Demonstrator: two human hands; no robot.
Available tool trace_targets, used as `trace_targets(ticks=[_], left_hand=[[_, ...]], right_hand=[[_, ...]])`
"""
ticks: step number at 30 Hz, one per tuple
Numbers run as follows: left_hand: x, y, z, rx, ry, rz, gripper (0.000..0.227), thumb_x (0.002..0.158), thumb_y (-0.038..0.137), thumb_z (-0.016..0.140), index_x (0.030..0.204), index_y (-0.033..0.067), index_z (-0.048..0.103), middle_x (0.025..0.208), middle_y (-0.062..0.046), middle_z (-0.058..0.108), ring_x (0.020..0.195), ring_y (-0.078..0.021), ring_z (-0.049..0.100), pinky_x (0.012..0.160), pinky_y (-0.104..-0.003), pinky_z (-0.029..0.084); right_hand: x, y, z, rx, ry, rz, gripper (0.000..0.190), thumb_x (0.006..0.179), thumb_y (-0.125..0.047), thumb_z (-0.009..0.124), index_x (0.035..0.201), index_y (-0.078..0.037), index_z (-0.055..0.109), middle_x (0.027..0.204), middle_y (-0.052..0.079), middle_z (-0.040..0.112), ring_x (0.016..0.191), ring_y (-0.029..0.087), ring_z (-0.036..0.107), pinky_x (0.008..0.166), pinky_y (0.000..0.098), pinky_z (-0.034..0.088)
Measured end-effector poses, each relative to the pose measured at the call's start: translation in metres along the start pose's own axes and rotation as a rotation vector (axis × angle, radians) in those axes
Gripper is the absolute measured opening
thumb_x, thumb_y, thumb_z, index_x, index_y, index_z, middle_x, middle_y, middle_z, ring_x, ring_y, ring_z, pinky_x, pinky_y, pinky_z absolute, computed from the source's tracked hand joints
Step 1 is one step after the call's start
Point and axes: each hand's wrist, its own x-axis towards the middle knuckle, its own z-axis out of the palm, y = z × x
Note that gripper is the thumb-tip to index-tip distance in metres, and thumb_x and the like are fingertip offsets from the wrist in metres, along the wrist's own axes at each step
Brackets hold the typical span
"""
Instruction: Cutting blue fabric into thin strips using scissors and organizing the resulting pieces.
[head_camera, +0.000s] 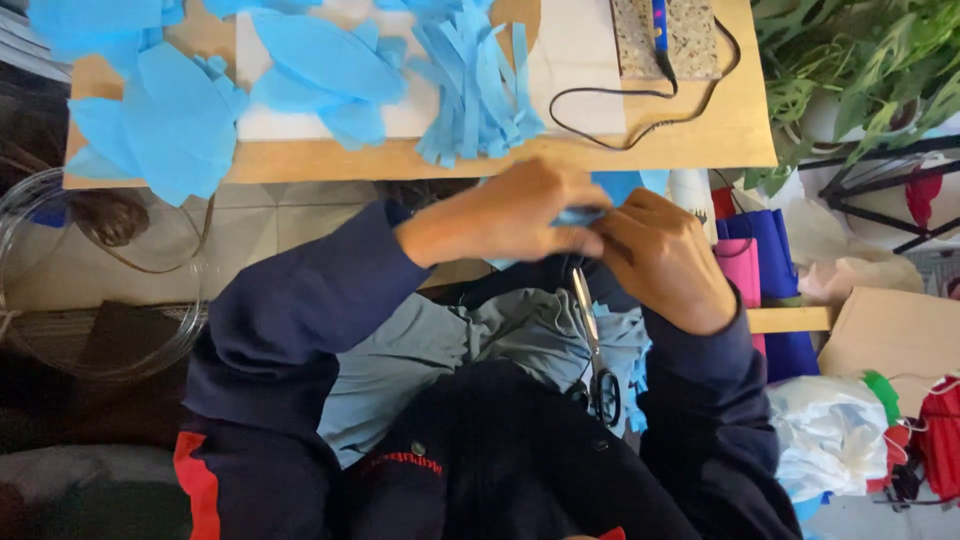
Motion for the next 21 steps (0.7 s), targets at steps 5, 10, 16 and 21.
trace_targets(ticks=[5, 10, 16, 21], left_hand=[[-0.014, 0.002, 0.037, -0.138, -0.048, -0.236, 0.027, 0.071, 0.028, 0.072, 0.089, 0.0102, 0.062, 0.071, -0.006, 0.064, 0.068, -0.0287, 0.064, 0.063, -0.040, 0.049], [-0.026, -0.008, 0.080, -0.181, -0.031, -0.369, 0.024, 0.066, 0.032, 0.074, 0.080, 0.0163, 0.062, 0.063, -0.001, 0.062, 0.065, -0.0255, 0.064, 0.057, -0.036, 0.048], [-0.039, -0.010, 0.105, -0.452, 0.002, -0.384, 0.010, 0.077, 0.015, 0.068, 0.072, 0.0072, 0.065, 0.054, 0.000, 0.064, 0.052, -0.0159, 0.065, 0.059, -0.025, 0.050], [-0.057, -0.047, 0.117, -0.400, 0.177, -0.676, 0.005, 0.077, 0.015, 0.064, 0.080, 0.0118, 0.066, 0.049, 0.002, 0.063, 0.051, -0.0086, 0.064, 0.059, -0.017, 0.049]], right_hand=[[-0.018, -0.006, -0.010, 0.095, -0.128, 0.038, 0.009, 0.073, 0.003, 0.063, 0.070, -0.004, 0.058, 0.057, 0.011, 0.055, 0.068, 0.030, 0.055, 0.053, 0.0345, 0.046], [-0.039, -0.002, 0.002, 0.078, -0.206, 0.108, 0.008, 0.072, 0.000, 0.060, 0.074, -0.004, 0.055, 0.055, 0.012, 0.053, 0.068, 0.030, 0.054, 0.054, 0.0355, 0.046], [-0.068, 0.009, 0.021, 0.144, -0.325, 0.244, 0.020, 0.073, -0.011, 0.066, 0.086, -0.009, 0.051, 0.060, 0.011, 0.055, 0.063, 0.034, 0.054, 0.053, 0.0382, 0.045], [-0.126, 0.027, 0.035, -0.169, -0.227, 0.391, 0.023, 0.073, -0.020, 0.068, 0.093, -0.015, 0.057, 0.077, 0.006, 0.054, 0.075, 0.030, 0.055, 0.064, 0.0387, 0.046]])
